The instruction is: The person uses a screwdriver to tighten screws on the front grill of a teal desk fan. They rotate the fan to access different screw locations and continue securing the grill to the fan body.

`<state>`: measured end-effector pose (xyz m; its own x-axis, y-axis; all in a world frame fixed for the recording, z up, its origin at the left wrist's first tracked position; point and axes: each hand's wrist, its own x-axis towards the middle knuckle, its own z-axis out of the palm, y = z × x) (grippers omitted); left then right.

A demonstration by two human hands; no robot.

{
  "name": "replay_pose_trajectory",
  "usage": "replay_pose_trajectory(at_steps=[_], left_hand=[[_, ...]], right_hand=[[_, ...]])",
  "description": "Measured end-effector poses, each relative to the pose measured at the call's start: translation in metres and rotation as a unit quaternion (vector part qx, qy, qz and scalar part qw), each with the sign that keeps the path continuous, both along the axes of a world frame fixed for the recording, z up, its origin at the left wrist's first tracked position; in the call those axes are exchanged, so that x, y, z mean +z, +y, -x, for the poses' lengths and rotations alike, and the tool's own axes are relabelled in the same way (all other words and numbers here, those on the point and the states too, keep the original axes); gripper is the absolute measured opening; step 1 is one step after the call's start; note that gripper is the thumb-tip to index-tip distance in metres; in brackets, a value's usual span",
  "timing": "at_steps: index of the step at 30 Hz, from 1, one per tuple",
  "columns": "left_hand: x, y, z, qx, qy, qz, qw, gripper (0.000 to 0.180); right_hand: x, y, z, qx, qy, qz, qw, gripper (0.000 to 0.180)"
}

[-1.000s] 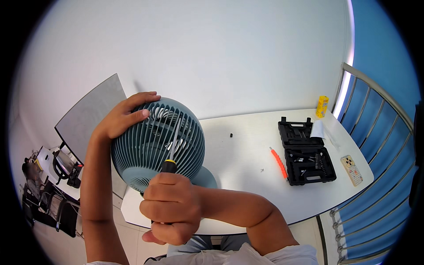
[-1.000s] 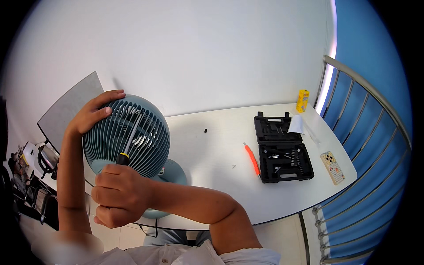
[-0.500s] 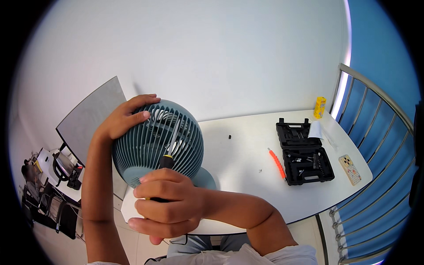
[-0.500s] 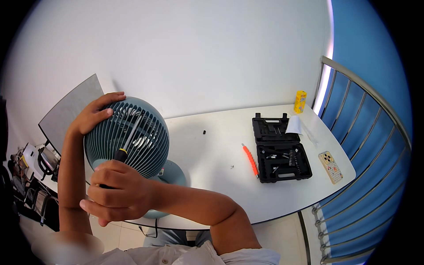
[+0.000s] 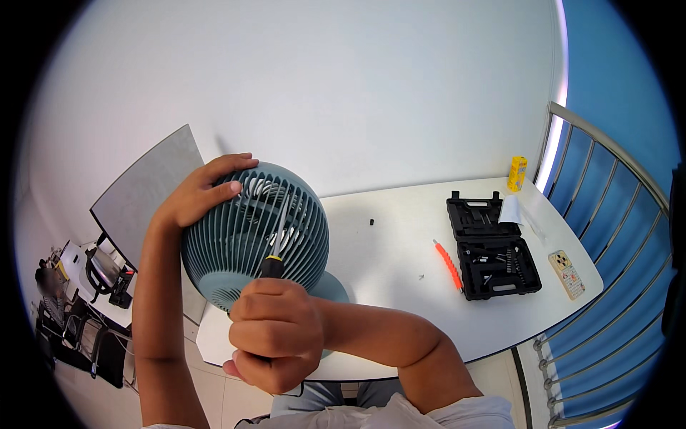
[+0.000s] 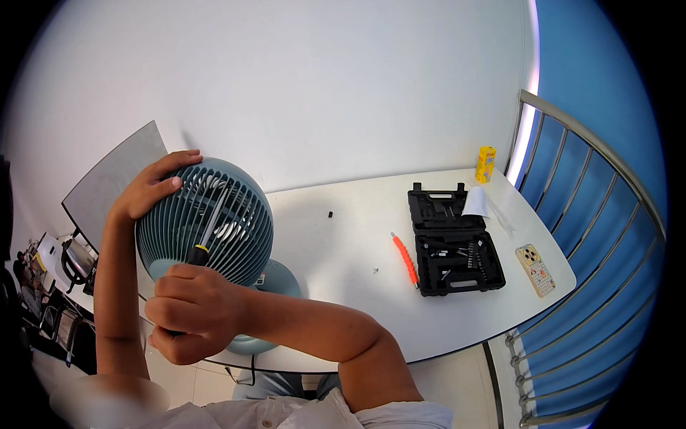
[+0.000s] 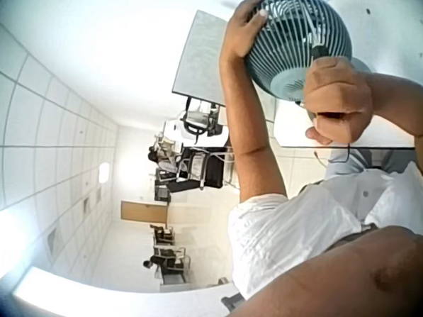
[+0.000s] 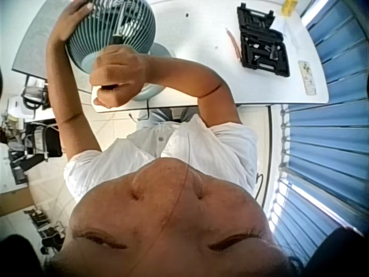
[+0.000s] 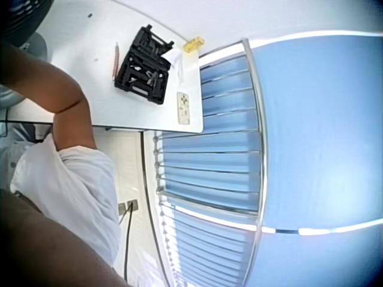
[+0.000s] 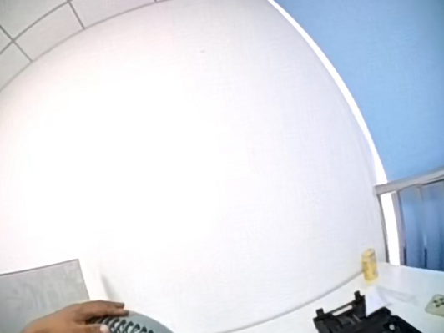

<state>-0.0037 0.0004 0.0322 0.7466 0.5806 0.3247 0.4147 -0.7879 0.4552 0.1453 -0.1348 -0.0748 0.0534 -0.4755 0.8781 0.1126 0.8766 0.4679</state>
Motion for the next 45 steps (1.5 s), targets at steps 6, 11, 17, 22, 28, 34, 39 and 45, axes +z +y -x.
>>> replay_pose_trajectory(at_steps=[6,11,17,22,28,34,39,45], left_hand=[[0.0,0.0,0.001,-0.003,-0.003,-0.006,1.0,0.055],[0.001,0.0,0.001,0.0,0.011,-0.002,1.0,0.058],[0.001,0.0,0.001,0.0,0.011,0.001,1.0,0.059],[0.0,0.0,0.0,0.0,-0.004,0.003,1.0,0.057],[0.0,-0.001,0.0,0.007,-0.007,0.013,1.0,0.057],[0.0,0.0,0.0,0.01,-0.008,0.01,1.0,0.057],[0.0,0.0,0.001,0.0,-0.008,0.006,1.0,0.057],[0.0,-0.001,0.0,0.007,-0.004,0.011,1.0,0.057]], right_hand=[[0.004,-0.004,0.0,-0.025,0.01,0.009,1.0,0.03],[0.006,0.0,-0.001,0.016,0.023,-0.007,1.0,0.032],[0.004,0.0,0.0,-0.02,0.01,-0.01,1.0,0.023],[-0.002,0.0,0.002,-0.063,-0.003,0.001,0.998,0.025],[-0.008,0.004,0.001,-0.026,-0.05,-0.003,0.998,0.022],[-0.005,0.003,0.003,-0.006,-0.039,0.013,0.999,0.022],[0.005,0.003,-0.002,0.015,-0.063,0.013,0.998,0.029],[0.018,0.002,-0.011,0.014,-0.051,0.018,0.998,0.028]])
